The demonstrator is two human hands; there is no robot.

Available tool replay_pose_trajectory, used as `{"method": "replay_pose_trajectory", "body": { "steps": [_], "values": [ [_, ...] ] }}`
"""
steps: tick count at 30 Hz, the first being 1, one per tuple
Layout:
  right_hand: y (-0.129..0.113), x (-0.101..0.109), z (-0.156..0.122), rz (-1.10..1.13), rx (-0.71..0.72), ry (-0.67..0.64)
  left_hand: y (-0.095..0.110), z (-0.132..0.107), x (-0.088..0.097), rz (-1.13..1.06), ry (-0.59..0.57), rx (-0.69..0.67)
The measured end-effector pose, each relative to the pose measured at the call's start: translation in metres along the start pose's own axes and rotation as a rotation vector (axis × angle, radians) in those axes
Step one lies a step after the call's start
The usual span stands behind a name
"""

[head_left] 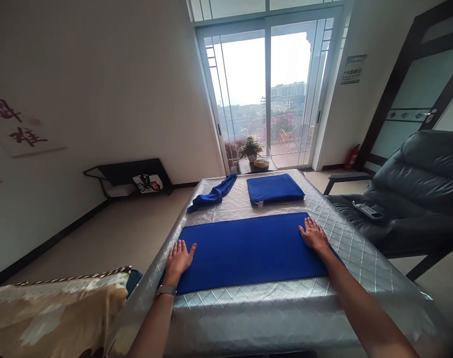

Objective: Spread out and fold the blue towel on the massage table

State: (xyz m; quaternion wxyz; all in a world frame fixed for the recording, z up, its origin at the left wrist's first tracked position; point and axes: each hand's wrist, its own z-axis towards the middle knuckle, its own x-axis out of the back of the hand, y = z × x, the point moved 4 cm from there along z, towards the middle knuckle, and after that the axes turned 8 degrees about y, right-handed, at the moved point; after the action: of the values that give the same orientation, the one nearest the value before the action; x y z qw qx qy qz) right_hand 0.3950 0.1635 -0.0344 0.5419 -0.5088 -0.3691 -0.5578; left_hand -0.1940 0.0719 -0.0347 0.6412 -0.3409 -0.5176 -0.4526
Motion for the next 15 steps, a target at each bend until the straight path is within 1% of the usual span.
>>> {"method": "replay_pose_trajectory", "body": {
  "steps": [2, 3, 5, 8, 10, 11, 13, 15],
  "values": [
    [0.0, 0.0, 0.0, 0.006, -0.007, 0.001, 0.022, 0.001, 0.005, 0.002, 0.014, -0.031],
    [0.0, 0.0, 0.0, 0.008, -0.009, 0.001, 0.039, 0.0, 0.007, -0.012, 0.014, -0.078],
    [0.0, 0.001, -0.001, 0.015, -0.011, 0.001, 0.081, -0.002, 0.01, -0.056, -0.006, -0.209],
    [0.0, 0.003, -0.001, 0.02, -0.014, -0.008, 0.153, -0.007, 0.016, -0.14, -0.045, -0.397],
    [0.0, 0.003, -0.001, 0.019, -0.019, -0.015, 0.195, -0.009, 0.019, -0.191, -0.059, -0.482],
    [0.0, 0.003, -0.002, 0.017, -0.021, -0.013, 0.213, -0.009, 0.02, -0.209, -0.065, -0.512],
    [0.0, 0.002, -0.002, 0.009, -0.022, -0.006, 0.24, -0.008, 0.019, -0.233, -0.086, -0.543],
    [0.0, 0.001, -0.001, 0.001, -0.021, -0.004, 0.255, -0.005, 0.014, -0.241, -0.1, -0.546]
  ]
}}
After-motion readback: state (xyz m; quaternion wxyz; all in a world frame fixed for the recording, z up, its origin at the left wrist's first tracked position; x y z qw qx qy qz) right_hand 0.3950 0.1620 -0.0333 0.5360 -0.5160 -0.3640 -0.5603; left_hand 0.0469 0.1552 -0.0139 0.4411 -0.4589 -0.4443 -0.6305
